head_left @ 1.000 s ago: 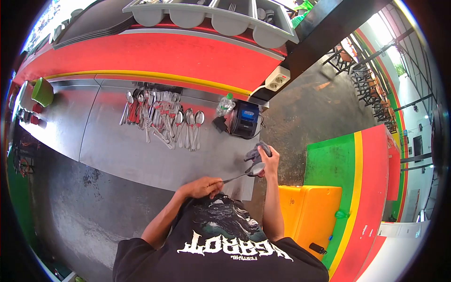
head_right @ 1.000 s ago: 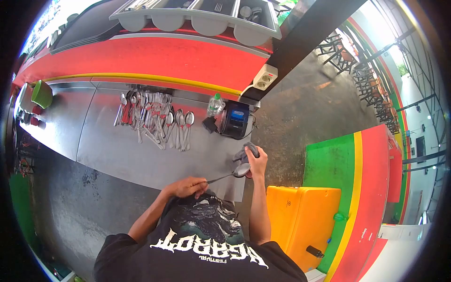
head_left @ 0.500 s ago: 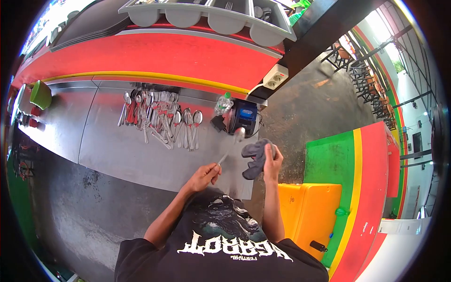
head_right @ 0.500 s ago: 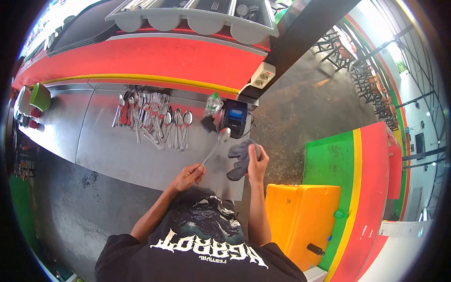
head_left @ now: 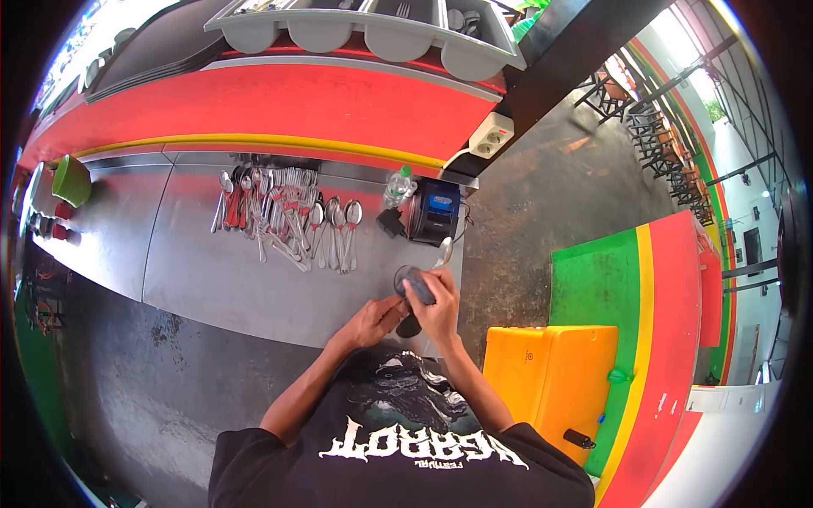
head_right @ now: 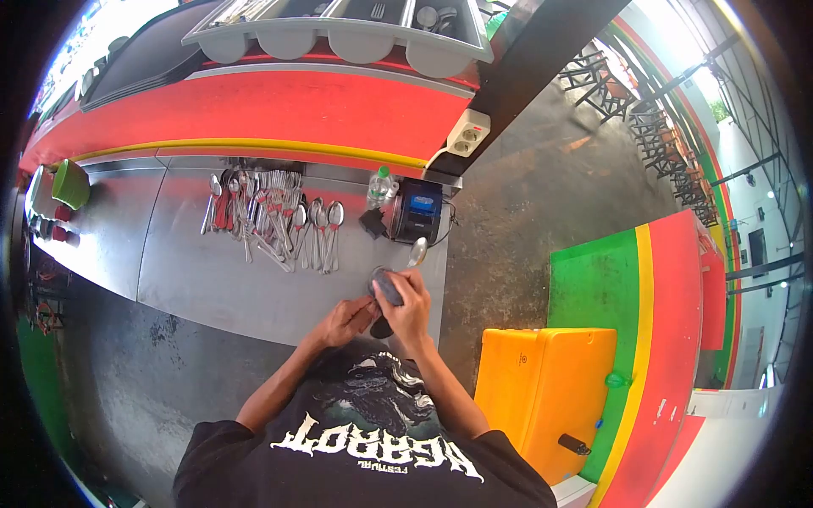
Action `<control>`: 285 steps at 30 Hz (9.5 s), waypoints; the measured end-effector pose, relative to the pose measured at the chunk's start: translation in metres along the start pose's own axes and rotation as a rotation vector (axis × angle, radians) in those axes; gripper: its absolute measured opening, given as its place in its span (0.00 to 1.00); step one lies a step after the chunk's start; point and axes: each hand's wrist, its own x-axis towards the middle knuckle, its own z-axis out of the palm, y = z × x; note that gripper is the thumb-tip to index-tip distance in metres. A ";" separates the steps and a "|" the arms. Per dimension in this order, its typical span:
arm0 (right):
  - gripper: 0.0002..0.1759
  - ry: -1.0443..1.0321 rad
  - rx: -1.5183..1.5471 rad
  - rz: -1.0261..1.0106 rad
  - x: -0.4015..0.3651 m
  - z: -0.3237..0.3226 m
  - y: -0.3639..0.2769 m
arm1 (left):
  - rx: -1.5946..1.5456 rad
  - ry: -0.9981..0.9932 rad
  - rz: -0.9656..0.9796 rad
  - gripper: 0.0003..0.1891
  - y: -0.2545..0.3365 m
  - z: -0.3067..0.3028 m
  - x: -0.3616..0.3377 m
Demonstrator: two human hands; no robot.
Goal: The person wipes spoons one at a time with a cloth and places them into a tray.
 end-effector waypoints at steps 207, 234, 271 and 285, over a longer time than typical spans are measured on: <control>0.13 0.100 0.164 0.307 -0.012 -0.014 0.092 | -0.365 0.260 -0.169 0.17 -0.075 -0.003 -0.008; 0.20 -0.047 0.064 0.247 -0.003 -0.017 0.071 | -0.155 -0.018 -0.114 0.13 -0.052 0.004 -0.007; 0.21 -0.296 1.181 0.960 -0.064 -0.003 0.087 | -0.799 -0.514 -0.384 0.11 -0.063 -0.006 -0.001; 0.14 -0.071 0.621 0.700 -0.022 0.005 0.050 | -0.249 0.123 -0.158 0.14 -0.056 0.011 0.007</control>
